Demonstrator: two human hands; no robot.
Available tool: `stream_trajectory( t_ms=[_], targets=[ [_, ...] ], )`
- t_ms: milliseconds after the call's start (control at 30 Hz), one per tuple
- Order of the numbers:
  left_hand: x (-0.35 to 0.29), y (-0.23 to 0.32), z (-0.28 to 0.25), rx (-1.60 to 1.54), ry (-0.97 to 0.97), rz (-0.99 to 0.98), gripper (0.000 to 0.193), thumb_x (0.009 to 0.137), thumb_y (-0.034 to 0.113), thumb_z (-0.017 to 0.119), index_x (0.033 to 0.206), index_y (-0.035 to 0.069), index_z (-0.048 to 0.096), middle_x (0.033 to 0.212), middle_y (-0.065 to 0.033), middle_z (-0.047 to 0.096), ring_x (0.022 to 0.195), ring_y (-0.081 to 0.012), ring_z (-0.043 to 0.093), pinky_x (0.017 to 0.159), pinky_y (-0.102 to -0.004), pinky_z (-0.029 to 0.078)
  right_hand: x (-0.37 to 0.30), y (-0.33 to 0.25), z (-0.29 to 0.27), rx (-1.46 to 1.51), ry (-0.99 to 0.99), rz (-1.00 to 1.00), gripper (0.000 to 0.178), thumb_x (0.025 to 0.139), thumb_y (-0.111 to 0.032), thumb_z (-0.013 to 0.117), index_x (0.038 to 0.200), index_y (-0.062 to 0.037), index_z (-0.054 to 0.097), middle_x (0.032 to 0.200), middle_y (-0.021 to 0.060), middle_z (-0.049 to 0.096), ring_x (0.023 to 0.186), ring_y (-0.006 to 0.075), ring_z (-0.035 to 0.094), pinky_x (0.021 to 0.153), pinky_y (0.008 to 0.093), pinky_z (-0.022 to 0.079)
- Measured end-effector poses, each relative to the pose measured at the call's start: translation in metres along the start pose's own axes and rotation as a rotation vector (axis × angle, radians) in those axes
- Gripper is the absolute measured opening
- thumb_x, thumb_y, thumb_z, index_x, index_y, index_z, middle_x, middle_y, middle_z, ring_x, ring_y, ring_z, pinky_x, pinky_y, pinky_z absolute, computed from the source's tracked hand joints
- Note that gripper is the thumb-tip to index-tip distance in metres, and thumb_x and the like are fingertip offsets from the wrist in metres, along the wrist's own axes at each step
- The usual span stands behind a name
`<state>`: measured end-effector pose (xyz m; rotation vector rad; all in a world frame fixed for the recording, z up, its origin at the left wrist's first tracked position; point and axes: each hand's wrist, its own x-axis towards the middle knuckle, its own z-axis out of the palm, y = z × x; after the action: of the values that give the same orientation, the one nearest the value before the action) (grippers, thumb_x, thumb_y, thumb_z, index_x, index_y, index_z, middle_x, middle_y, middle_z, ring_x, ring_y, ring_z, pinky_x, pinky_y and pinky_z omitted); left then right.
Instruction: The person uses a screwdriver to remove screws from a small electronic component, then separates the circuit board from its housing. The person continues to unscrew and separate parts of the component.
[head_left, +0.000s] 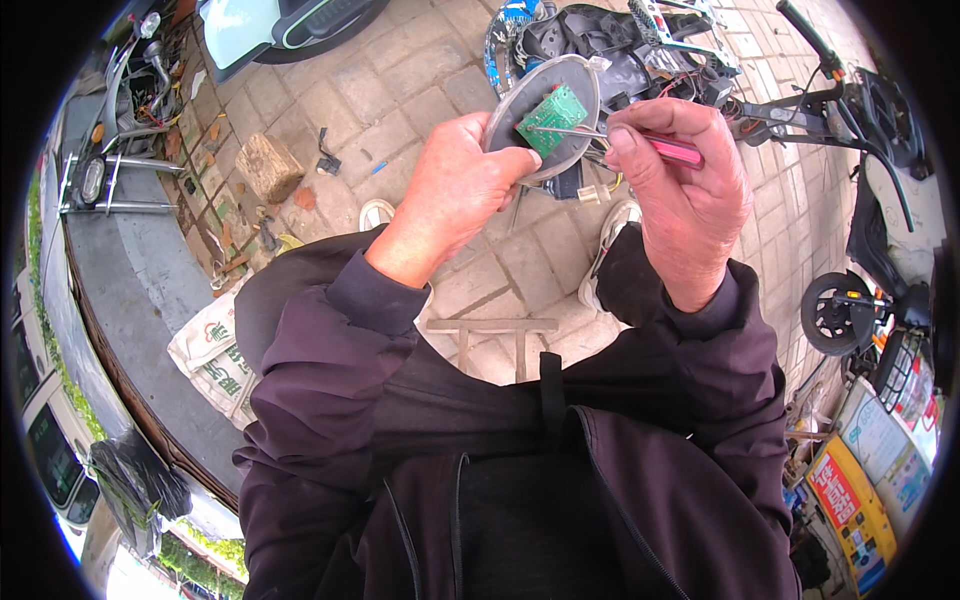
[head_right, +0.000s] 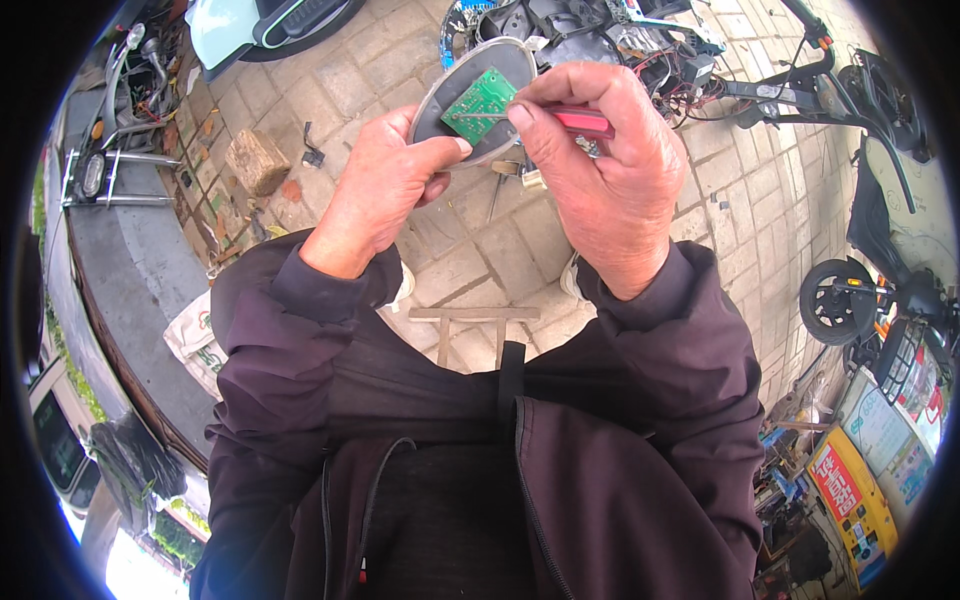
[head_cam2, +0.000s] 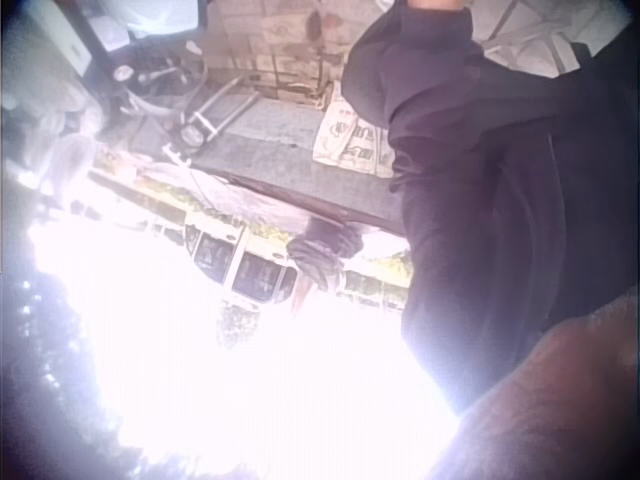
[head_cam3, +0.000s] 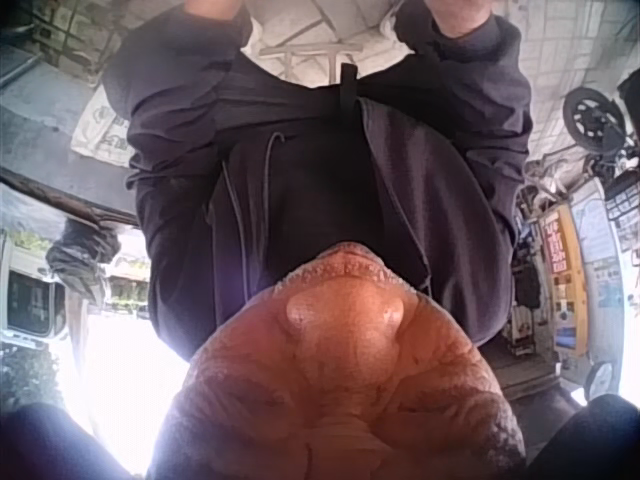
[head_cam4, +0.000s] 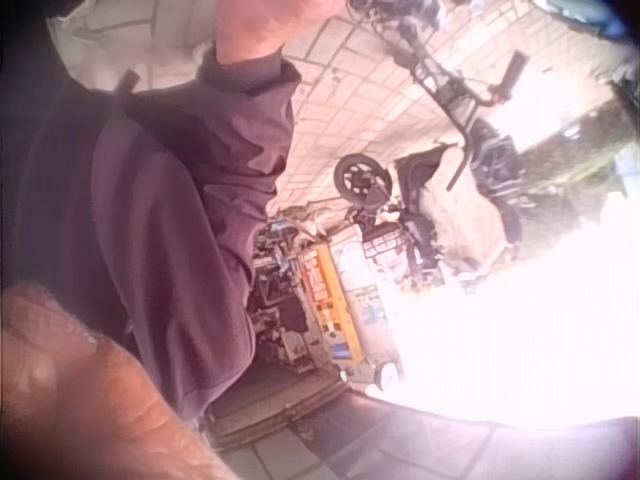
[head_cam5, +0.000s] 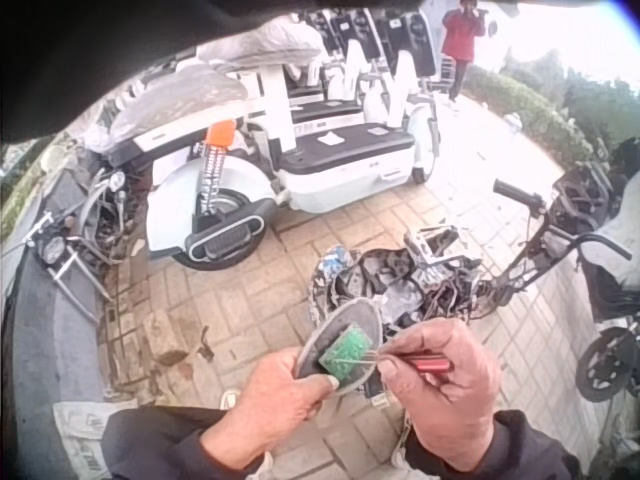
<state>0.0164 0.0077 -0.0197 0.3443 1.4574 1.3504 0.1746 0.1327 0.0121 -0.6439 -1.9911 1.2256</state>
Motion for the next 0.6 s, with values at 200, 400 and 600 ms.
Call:
stream_trajectory(
  t_ms=[200,400,600],
  targets=[
    [-0.001,0.001,0.0,-0.009,-0.026,0.001,0.016,0.093,0.01,0.071,0.105,-0.001,0.067,0.074,0.0045,0.056,0.057,-0.0041,0.047,0.051,-0.0239,0.033,0.001,0.0,-0.001,0.025,-0.004,0.023,0.02,0.092,0.0,0.083,0.105,-0.0031,0.068,0.097,0.0044,0.075,0.084,0.0128,0.074,0.076,0.0263,0.058],
    [0.0,0.002,0.0,-0.074,-0.029,-0.076,0.02,0.095,0.01,0.068,0.112,-0.001,0.067,0.09,-0.01,0.076,0.057,-0.0054,0.048,0.049,-0.0224,0.034,0.003,0.0,-0.002,0.15,0.008,0.056,0.018,0.096,-0.002,0.081,0.108,-0.0011,0.068,0.095,0.0048,0.076,0.082,0.0118,0.072,0.073,0.0244,0.057],
    [0.001,0.006,-0.005,-0.216,-0.134,-0.097,0.021,0.097,0.009,0.059,0.113,-0.002,0.066,0.101,-0.0184,0.079,0.057,-0.0071,0.048,0.05,-0.0239,0.038,0.014,-0.001,-0.014,0.413,0.125,0.144,0.017,0.101,-0.005,0.075,0.113,0.0028,0.067,0.091,0.0078,0.074,0.072,0.0125,0.069,0.066,0.0253,0.056]
  ],
)
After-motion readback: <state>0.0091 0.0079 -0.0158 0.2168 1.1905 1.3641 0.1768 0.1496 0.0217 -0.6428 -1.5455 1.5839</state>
